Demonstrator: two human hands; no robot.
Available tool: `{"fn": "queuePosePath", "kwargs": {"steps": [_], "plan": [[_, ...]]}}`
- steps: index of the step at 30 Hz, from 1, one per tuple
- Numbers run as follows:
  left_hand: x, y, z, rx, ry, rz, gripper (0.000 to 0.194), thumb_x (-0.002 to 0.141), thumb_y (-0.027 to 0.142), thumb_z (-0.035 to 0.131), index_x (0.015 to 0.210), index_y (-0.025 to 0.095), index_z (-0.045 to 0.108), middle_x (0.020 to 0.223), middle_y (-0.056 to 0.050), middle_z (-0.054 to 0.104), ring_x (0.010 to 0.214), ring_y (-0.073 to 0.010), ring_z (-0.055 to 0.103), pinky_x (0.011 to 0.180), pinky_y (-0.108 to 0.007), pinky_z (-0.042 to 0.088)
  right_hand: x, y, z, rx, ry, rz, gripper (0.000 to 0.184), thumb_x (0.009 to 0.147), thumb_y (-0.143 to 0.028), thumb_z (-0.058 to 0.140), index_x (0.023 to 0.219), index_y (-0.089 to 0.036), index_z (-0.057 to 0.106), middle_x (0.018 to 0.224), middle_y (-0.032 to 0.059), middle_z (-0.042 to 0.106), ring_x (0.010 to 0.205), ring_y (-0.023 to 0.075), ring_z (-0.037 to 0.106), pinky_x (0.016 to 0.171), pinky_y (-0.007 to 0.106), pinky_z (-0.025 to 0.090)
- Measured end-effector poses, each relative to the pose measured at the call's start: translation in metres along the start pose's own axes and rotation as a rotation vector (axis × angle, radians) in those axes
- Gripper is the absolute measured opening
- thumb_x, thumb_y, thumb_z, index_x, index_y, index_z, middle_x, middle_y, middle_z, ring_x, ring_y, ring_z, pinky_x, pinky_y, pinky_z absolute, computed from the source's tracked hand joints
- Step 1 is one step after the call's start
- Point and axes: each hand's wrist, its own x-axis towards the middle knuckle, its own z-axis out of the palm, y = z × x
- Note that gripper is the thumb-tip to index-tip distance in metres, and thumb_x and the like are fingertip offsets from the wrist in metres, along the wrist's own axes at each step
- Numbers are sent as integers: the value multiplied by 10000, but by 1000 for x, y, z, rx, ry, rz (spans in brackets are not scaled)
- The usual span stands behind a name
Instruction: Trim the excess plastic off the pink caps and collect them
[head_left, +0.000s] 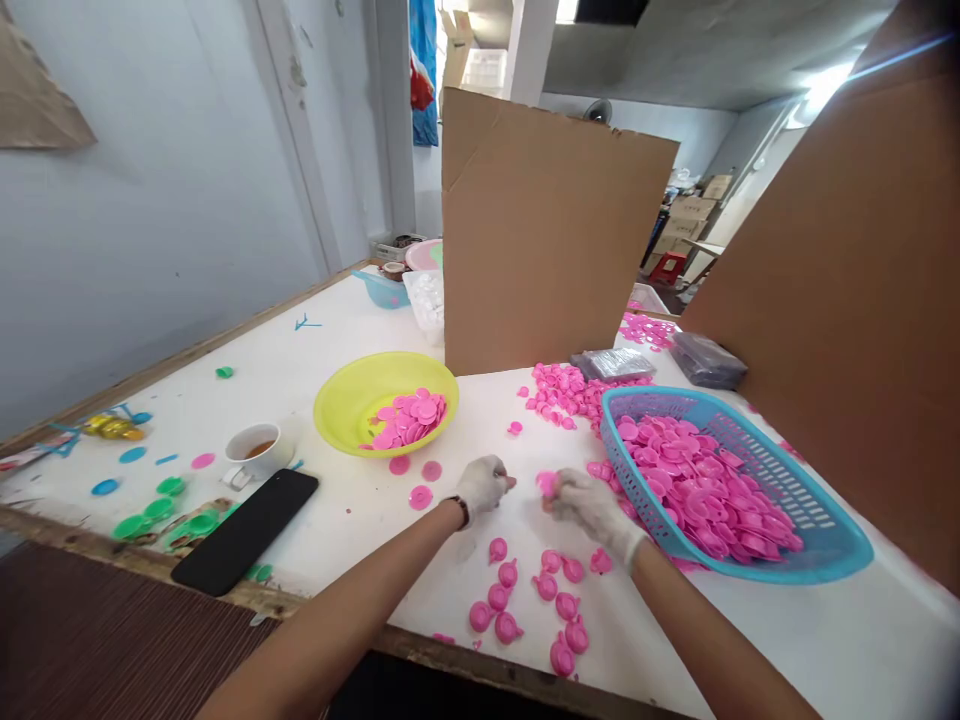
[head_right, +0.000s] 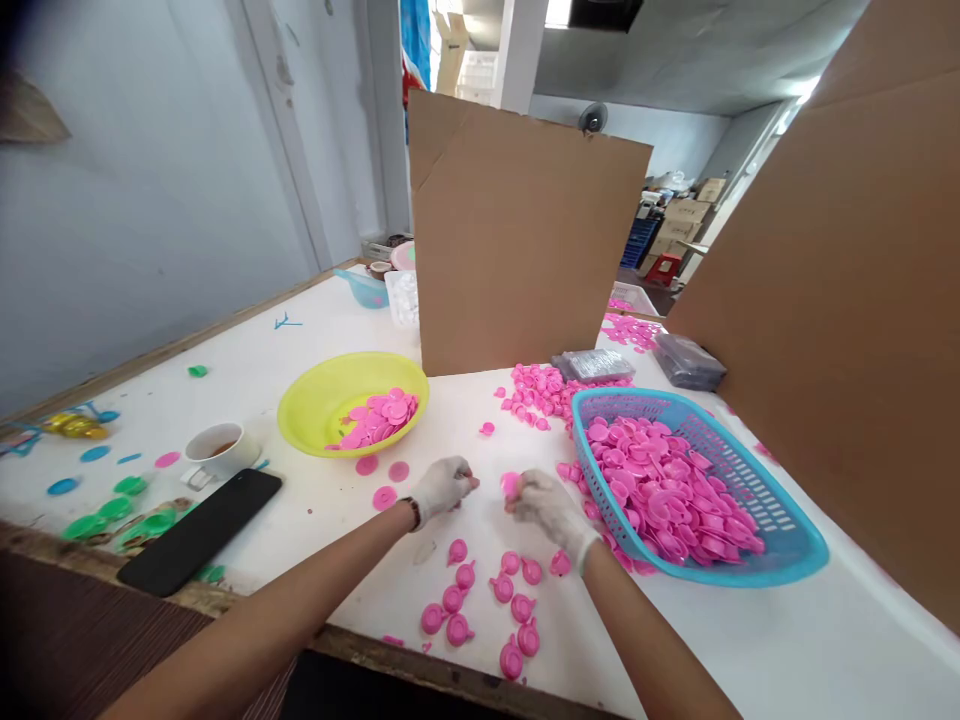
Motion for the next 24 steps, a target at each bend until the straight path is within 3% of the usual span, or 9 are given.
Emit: {"fn": "queuePosePath", "kwargs": {"steps": [3,5,7,10,15,19,24], "plan": [[-18,-30,-33,85,176,30,174,831,209,459,927,152,593,892,-57,648,786,-130,594,688,-229,434,-13,0,-9,377,169,-304,307,690,-452,628,896,-265,499,891,3,647,811,141,631,680,257,507],[-29,-43,-44,149,214,48,162,818,166,459,863,145,613,869,-65,636,837,-150,571,745,-256,414,-11,-4,-4,431,169,-378,349,693,-448,637,966,-276,502,977,18,631,788,153,628,672,283,504],[-37,-48,-44,206,207,64,149,800,151,480,807,147,629,838,-69,621,845,-164,559,762,-273,403,3,-11,10,124,164,-374,319,736,-420,583,993,-249,503,1002,35,607,724,148,616,638,284,489],[-39,-43,-30,272,181,67,110,773,151,528,789,160,637,852,-78,592,880,-185,543,744,-281,400,42,-25,37,-373,286,-396,270,765,-305,507,1014,-204,529,1037,66,556,736,155,580,668,295,463],[-34,-37,-9,362,153,28,205,719,107,564,914,160,599,1020,-97,544,915,-205,536,672,-275,407,98,-43,56,-543,362,-362,284,716,-133,521,992,-185,564,1130,111,484,982,202,496,849,303,374],[-40,-49,-8,209,202,33,178,723,56,509,859,162,554,848,-47,582,803,-165,564,670,-265,414,102,-44,52,-564,243,-220,145,757,-158,461,867,-169,555,990,93,553,908,171,535,758,260,404],[-42,-53,-10,-453,165,-195,86,765,108,500,792,184,469,548,51,475,488,-105,514,467,-215,388,72,-34,53,-501,-142,113,155,743,-142,398,795,-156,544,702,33,608,550,111,576,526,221,431]]}}
